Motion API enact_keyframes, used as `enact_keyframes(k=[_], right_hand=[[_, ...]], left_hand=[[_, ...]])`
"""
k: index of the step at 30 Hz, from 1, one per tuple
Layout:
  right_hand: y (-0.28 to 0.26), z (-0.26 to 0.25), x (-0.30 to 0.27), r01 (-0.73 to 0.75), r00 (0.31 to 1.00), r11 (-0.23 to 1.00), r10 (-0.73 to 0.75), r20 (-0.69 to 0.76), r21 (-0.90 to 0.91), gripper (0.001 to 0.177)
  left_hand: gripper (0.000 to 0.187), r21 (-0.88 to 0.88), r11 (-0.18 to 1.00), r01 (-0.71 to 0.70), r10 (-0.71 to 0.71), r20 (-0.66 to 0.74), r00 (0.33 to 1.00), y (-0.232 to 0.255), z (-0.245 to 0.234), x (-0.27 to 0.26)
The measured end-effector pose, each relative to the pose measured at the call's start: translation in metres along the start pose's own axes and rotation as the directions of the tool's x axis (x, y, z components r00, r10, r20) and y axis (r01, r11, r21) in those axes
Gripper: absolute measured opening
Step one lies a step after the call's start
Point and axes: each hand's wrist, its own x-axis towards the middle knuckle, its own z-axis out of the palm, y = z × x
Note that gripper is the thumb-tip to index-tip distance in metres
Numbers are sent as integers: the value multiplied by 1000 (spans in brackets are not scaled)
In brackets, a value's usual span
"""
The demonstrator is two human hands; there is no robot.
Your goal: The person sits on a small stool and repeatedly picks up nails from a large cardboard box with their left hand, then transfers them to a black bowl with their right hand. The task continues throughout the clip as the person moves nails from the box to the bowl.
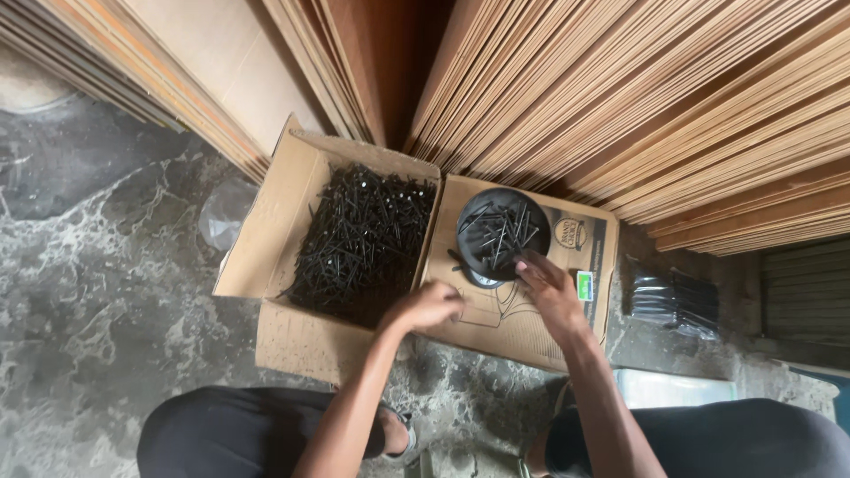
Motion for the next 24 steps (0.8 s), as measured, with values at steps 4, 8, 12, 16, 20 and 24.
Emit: enact_keyframes(k=[4, 8, 12, 16, 20, 24], right_hand=[[18, -11, 16, -5, 997, 977, 21, 74, -211, 51], [21, -7, 13, 18, 991, 959, 21, 135, -281, 36], [17, 4, 4, -12, 975, 918, 99, 199, -397, 30], [19, 11, 4, 85, 936, 870, 97, 337, -486, 29], [37, 12, 7, 130, 908, 814, 131, 397, -566, 28], [52, 5, 14, 145, 884, 803, 158, 441, -578, 30]], left_hand=[[30, -136, 991, 14, -60, -336, 940, -81, -27, 44], [25, -311, 947, 80, -263, -609, 748, -191, -26, 98], [30, -198, 934, 298, -356, -601, 716, -333, 9, 163], [26, -16, 932, 363, -313, -541, 780, -250, 8, 102], [25, 216, 881, 421, -295, -446, 845, -250, 3, 112], [28, 400, 779, 484, -307, -429, 849, -221, -7, 108]])
